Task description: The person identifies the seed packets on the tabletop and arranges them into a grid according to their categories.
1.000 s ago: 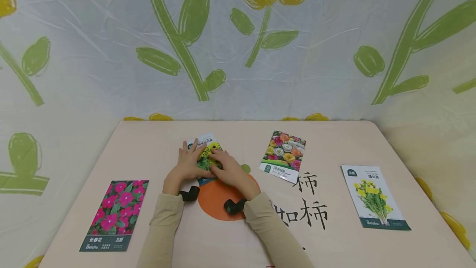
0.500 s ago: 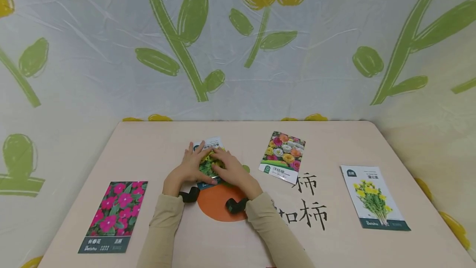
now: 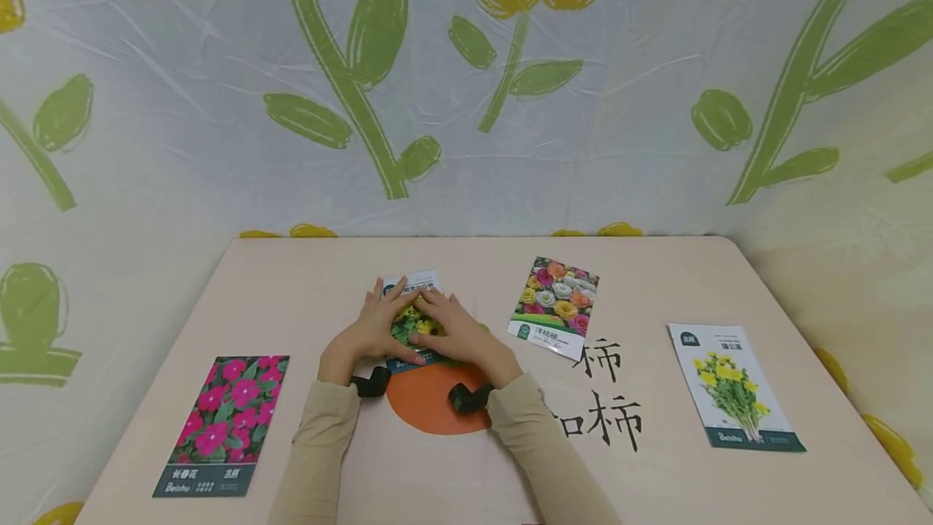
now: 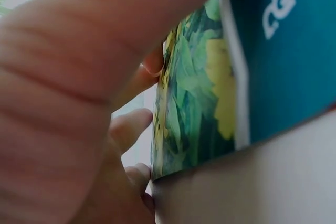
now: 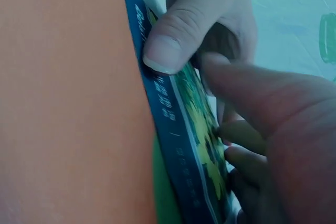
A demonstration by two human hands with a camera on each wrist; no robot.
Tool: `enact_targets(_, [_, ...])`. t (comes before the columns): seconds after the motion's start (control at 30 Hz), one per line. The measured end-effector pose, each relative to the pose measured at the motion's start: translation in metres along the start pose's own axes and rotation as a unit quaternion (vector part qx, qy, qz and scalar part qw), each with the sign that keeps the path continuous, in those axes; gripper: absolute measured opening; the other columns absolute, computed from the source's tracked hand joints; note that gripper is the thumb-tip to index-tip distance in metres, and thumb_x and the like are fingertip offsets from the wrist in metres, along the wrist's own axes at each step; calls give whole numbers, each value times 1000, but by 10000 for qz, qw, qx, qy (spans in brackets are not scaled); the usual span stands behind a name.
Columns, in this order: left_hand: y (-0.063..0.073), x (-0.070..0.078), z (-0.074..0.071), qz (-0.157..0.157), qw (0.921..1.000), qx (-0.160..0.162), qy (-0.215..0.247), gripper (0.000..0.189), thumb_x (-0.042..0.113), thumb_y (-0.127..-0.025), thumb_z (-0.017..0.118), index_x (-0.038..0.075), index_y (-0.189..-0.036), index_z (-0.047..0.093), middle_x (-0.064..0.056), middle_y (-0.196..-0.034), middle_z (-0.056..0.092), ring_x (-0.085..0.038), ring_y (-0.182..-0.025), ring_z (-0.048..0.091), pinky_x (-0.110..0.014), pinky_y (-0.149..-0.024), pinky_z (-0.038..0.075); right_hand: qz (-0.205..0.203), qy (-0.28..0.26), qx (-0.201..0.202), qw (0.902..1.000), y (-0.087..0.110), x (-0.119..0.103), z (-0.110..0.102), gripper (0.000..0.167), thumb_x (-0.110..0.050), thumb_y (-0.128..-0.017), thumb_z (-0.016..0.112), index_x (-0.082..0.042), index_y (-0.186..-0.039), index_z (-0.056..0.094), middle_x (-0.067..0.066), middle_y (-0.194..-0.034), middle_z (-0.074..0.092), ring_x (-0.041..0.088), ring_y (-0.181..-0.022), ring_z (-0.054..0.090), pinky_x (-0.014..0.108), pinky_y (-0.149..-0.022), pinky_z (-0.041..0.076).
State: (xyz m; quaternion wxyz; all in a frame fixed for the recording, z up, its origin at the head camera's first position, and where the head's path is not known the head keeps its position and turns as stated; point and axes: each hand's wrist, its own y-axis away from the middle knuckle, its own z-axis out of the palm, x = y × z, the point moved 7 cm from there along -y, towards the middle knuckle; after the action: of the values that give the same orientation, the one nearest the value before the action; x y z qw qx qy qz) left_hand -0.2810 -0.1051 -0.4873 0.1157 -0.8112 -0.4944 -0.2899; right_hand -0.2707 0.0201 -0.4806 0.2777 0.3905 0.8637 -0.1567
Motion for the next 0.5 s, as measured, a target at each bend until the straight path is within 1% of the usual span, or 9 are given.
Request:
enact_targets(0.07, [0, -1, 0, 33, 10000, 9, 29, 110, 43, -67, 92, 11, -155, 34, -17, -165, 10, -51, -145, -14, -69, -113, -2, -6, 77, -150, 9999, 1, 1, 1, 73, -39, -98, 62, -5, -155, 31, 16, -163, 21, 32, -151, 14, 53, -120, 6])
enact_targets(0.17, [-1, -2, 1, 97, 9999, 34, 40, 110, 43, -67, 92, 10, -155, 34, -18, -164, 10, -51, -145, -13, -70, -112, -1, 70, 103, -286, 9995, 3, 3, -1, 78, -42, -96, 64, -7, -156, 29, 14, -164, 18, 30, -151, 11, 51, -121, 4])
enact_targets(0.3, [-1, -1, 0, 119, 9999, 37, 71, 108, 43, -68, 91, 9, -154, 36, -18, -164, 12, -50, -146, -11, -71, -112, 1, 126, 128, -354, 9992, 5, 4, -3, 77, -39, -95, 66, -6, -155, 31, 14, -164, 18, 31, -151, 11, 51, -121, 4])
enact_targets(0.5, [-2, 1, -2, 161, 9998, 86, 4, 103, 42, -69, 90, 9, -152, 40, -19, -164, 14, -49, -147, -9, -66, -114, -2, 200, 254, -465, 9984, 6, 5, -4, 73, -35, -97, 65, -6, -155, 31, 14, -164, 17, 30, -151, 9, 51, -121, 3])
